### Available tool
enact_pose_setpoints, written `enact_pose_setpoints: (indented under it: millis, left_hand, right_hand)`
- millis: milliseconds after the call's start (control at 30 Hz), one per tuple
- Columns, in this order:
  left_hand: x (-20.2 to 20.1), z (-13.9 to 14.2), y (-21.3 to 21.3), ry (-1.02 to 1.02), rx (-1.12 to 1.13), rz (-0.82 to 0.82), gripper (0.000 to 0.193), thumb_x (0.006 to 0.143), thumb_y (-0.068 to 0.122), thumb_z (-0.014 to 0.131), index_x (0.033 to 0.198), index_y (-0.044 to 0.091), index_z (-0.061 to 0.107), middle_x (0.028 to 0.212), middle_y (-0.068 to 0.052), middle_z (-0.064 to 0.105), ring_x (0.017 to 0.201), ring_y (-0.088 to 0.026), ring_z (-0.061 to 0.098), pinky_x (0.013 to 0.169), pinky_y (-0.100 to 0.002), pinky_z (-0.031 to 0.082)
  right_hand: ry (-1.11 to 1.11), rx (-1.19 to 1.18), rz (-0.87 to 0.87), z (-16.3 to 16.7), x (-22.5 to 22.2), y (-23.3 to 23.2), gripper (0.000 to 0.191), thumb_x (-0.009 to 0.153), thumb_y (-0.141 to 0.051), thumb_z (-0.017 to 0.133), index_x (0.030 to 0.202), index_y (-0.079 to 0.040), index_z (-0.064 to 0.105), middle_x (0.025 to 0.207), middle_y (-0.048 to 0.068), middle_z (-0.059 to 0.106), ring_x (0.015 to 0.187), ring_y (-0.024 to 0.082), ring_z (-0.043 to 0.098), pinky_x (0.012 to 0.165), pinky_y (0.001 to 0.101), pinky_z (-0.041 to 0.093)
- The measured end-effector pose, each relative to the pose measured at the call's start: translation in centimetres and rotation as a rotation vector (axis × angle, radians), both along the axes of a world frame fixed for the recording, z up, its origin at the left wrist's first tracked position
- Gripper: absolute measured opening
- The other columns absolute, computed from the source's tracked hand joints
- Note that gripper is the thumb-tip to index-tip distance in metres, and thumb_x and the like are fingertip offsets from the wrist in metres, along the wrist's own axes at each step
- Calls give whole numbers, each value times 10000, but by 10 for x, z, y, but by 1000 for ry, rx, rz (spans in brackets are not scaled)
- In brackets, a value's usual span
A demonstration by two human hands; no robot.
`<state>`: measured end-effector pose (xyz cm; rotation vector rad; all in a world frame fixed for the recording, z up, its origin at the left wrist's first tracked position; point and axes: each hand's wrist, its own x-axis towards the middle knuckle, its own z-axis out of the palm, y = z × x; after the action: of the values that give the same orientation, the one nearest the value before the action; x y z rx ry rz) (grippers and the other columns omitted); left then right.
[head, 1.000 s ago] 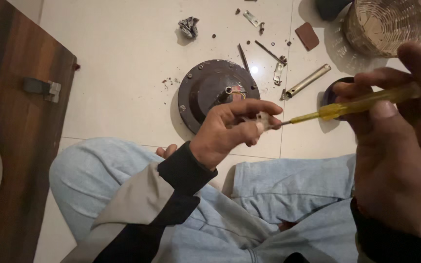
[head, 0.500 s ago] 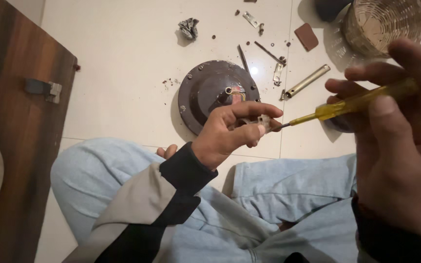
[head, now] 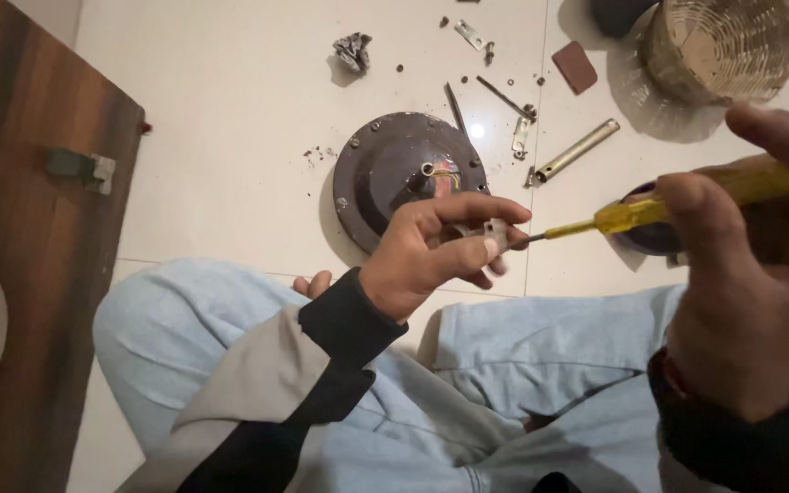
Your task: The person sits on the floor and uses a screwdriver to adjust a small white plastic electrical component. They then pick up a sanding block and rub it against the component before continuing to adjust it with the screwdriver.
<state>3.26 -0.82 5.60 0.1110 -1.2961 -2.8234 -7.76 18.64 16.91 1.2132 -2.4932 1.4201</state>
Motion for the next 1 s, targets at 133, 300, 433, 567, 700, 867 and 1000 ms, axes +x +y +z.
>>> enact_pose_setpoints:
  millis: [133,300,433,567,700,867,1000]
  left_hand:
    - [2,3,0,0,18,-15,405,982,178,680,1356,26,649,1201,-111,718,1032,-173,724,886,-342,627]
    - [3,2,-3,-11,109,-11,424,999,171,667,1393,21,628,1197,-119,711,999,-172,723,889,-354,633]
    - [4,0,-1,12,146,-7,439,1010,156,664,1425,24,611,1204,-131,704,916,-133,708,874,-351,624]
    - [0,-2,4,11,244,-43,478,994,147,647,1449,11,585,1228,-147,695,869,-115,701,858,-359,628]
    - [-2,-5,2,23,299,-133,492,956,136,627,1434,72,532,1215,-173,675,775,-93,653,802,-329,614]
    - [-8,-11,5,52,424,-58,318,971,99,638,1252,47,499,1165,-206,650,678,-88,496,648,-300,497]
    - [-6,-16,9,92,458,-101,333,941,66,648,1227,46,479,1141,-198,655,629,-95,436,608,-271,416]
  right_hand:
    - [-88,-84,-1,-6,1,0,311,1254,-141,555,1519,-31,434,1158,166,626,1007,275,667,919,363,582]
    - [-378,-208,29,8,5,-3,413,1205,-227,500,1549,-35,377,1278,110,654,1142,239,718,1017,356,631]
    - [-222,-88,-25,10,8,-3,385,1239,-227,534,1537,-23,400,1179,141,660,1097,245,727,1001,360,647]
    - [-7,8,-48,5,1,-1,358,1260,-214,552,1524,-11,420,1151,168,654,1050,253,721,947,359,630]
    - [-137,-174,101,3,-1,-6,329,1283,-239,534,1526,-41,438,1185,112,624,978,210,683,939,338,596]
    - [-240,-149,174,25,4,-11,462,1206,-258,522,1579,-46,351,1188,103,671,1068,229,715,1006,366,626]
    - [-52,-17,123,27,7,-20,398,1231,-166,551,1560,-36,368,1126,148,696,1059,257,734,974,363,581]
